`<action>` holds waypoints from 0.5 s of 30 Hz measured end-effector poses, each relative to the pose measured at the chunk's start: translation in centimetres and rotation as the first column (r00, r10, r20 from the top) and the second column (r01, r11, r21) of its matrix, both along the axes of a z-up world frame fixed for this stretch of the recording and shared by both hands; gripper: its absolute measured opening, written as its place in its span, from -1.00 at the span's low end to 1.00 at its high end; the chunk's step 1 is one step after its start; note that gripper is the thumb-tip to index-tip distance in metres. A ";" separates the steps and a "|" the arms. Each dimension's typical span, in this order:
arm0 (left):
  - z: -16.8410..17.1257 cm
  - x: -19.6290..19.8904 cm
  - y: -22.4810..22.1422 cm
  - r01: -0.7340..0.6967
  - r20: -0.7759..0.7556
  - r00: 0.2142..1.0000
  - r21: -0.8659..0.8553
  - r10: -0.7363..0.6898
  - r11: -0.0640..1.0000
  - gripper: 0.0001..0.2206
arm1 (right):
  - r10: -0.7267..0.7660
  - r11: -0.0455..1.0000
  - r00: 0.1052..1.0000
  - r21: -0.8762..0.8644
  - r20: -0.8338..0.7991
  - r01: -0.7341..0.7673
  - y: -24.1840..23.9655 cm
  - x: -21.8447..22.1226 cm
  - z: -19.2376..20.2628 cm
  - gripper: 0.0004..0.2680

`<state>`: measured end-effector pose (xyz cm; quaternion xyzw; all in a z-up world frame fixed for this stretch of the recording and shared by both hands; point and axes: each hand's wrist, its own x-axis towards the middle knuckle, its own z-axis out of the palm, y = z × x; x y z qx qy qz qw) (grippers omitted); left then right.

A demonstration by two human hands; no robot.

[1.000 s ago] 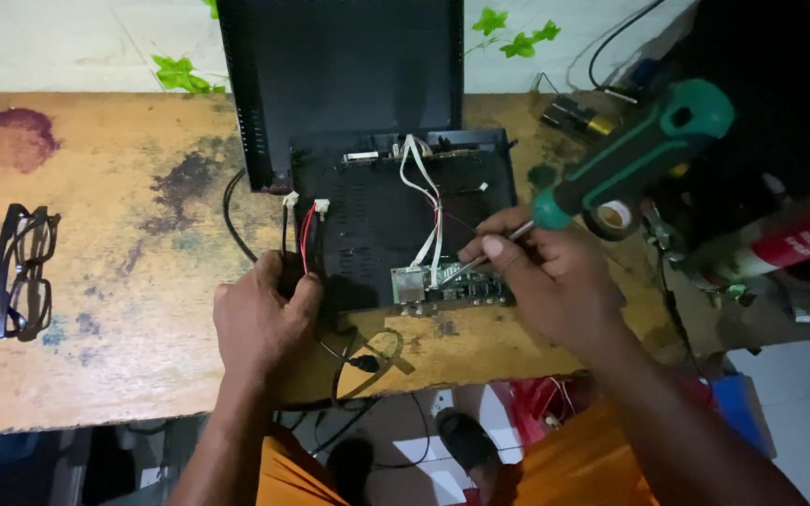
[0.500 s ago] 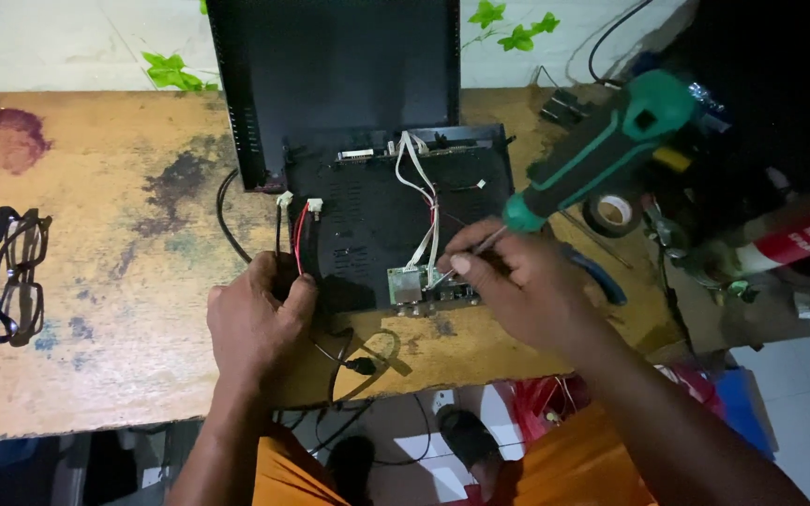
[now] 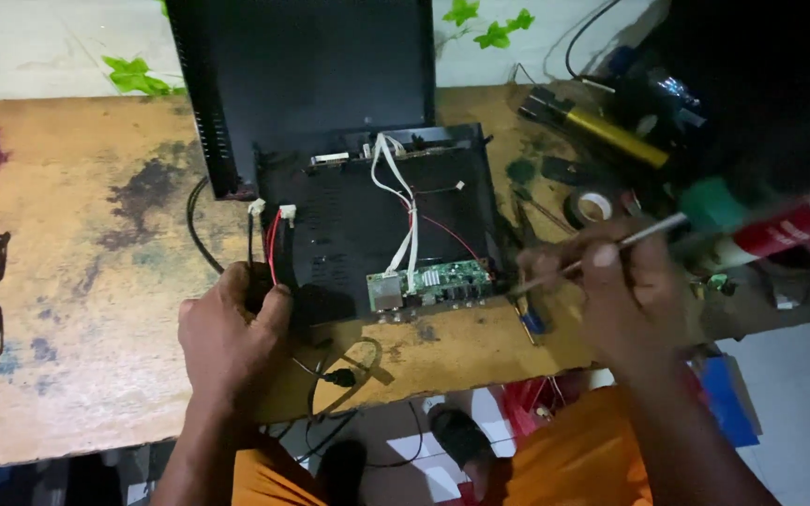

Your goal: Finalizing the internal wiring of an electronic device by connecting cables to a circuit board and using a screwdriver.

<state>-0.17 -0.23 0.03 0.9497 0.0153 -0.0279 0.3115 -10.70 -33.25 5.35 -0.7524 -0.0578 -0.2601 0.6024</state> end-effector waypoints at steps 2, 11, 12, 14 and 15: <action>-0.1 0.1 0.0 -0.053 -0.055 0.997 0.005 0.053 0.999 -0.64 | -0.037 0.999 0.999 -0.036 -0.004 0.037 0.6 -0.1 0.9 -0.80; 0.0 0.4 -0.6 -0.059 -0.063 0.996 -0.032 0.056 0.998 -0.64 | -0.224 0.975 0.971 -0.020 -0.079 0.223 0.2 -2.4 -4.0 -0.82; 0.0 0.3 -0.6 -0.056 -0.064 0.996 -0.030 0.054 0.998 -0.64 | -0.226 0.974 0.971 -0.019 -0.081 0.225 -0.1 -2.6 -4.6 -0.82; 0.0 0.1 -0.6 -0.073 -0.048 0.996 0.016 0.074 0.997 -0.64 | -0.100 0.993 0.983 0.050 -0.151 0.109 -0.8 -2.8 -5.9 -0.72; 0.2 0.1 -0.7 -0.072 -0.046 0.996 0.017 0.072 0.997 -0.64 | -0.102 0.993 0.983 0.051 -0.149 0.111 -0.7 -2.8 -5.5 -0.72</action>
